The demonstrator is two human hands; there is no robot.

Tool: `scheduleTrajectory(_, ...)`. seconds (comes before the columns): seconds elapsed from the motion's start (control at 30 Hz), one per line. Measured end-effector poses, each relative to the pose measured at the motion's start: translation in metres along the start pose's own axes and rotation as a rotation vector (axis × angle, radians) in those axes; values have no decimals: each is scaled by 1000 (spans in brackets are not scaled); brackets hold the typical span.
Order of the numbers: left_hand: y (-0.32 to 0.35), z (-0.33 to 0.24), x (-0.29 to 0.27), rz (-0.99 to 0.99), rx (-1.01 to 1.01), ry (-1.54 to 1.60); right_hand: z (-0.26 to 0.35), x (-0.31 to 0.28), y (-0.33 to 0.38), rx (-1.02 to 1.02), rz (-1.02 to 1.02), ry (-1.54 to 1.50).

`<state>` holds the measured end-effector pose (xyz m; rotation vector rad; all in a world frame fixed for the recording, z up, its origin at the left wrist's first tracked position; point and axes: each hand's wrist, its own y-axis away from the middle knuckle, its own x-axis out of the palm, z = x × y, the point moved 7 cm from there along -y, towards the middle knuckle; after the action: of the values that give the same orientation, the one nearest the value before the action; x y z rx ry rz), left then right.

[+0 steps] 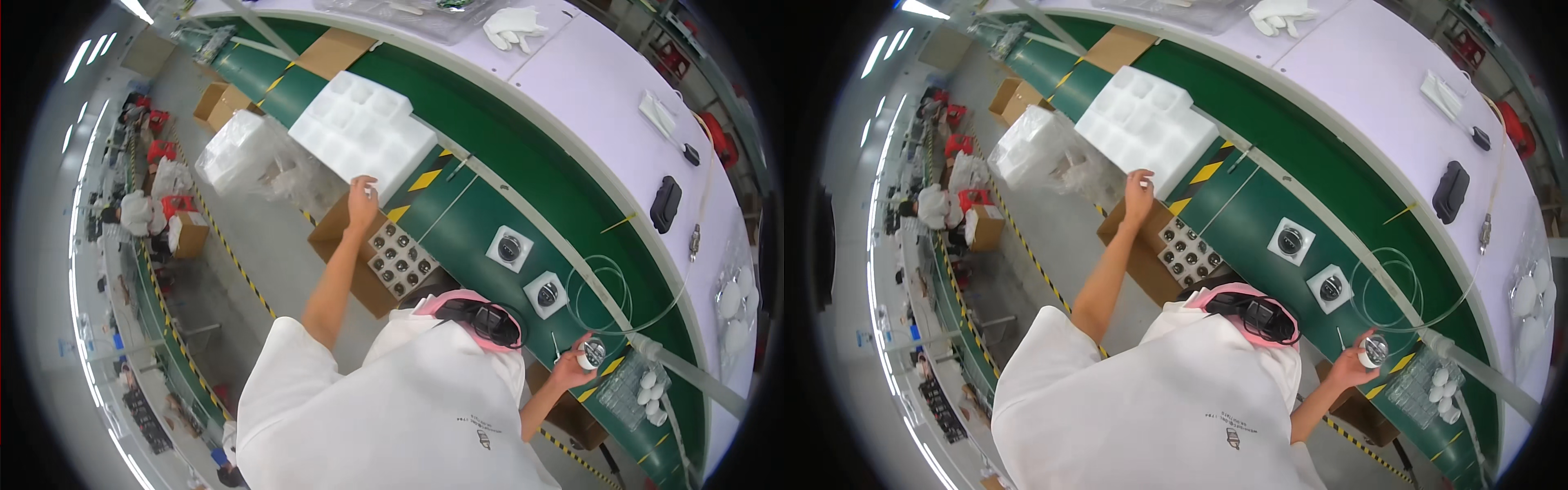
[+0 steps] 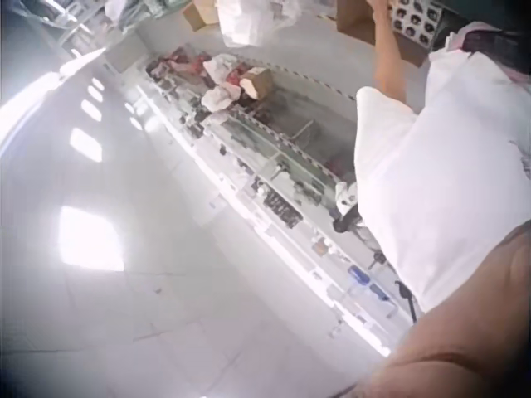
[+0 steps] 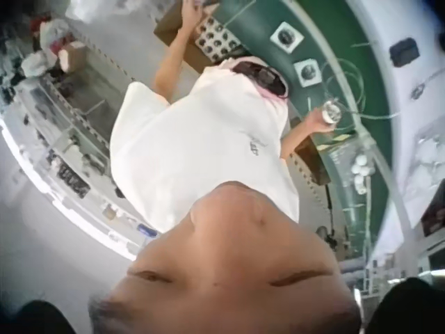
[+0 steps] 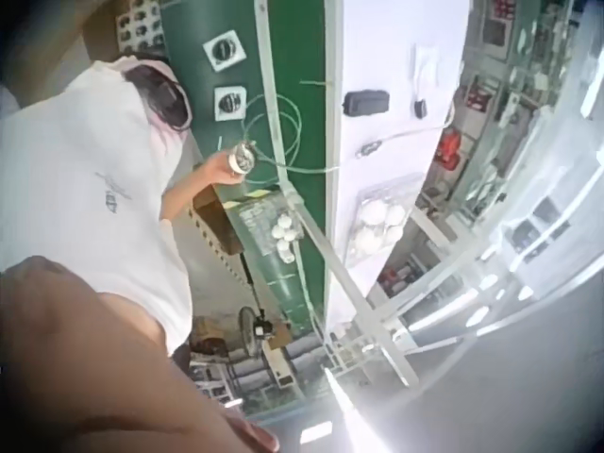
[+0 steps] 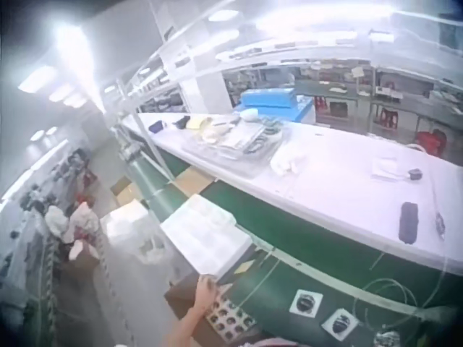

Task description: Testing and inspecting spherical electronic devices at a quality control station by placing them in a test fixture and wiping them with a cloth.

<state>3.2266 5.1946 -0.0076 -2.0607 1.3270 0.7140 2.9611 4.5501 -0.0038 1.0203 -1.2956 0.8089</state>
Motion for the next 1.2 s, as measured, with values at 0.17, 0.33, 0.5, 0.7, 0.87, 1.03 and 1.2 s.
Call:
scheduleTrajectory(0.17,-113,-13,33,-2,306,-123,51,-37,62,-258,-248,182)
scheduleTrajectory(0.33,-242,9,119,156,208,-468,39,-47,119,-319,-352,140)
scheduleTrajectory(0.5,-256,59,176,343,13,-679,-20,-4,135,-299,-393,203)
scheduleTrajectory(0.7,-272,93,149,337,111,-432,-67,42,104,-304,-347,366)
scheduleTrajectory(0.87,-276,110,117,665,-378,359,-68,45,93,-357,-456,366)
scheduleTrajectory(1.03,-196,9,100,602,-17,275,-75,70,73,-220,-232,241)
scheduleTrajectory(1.2,25,-134,155,1075,-29,421,-62,68,70,-271,-444,352)
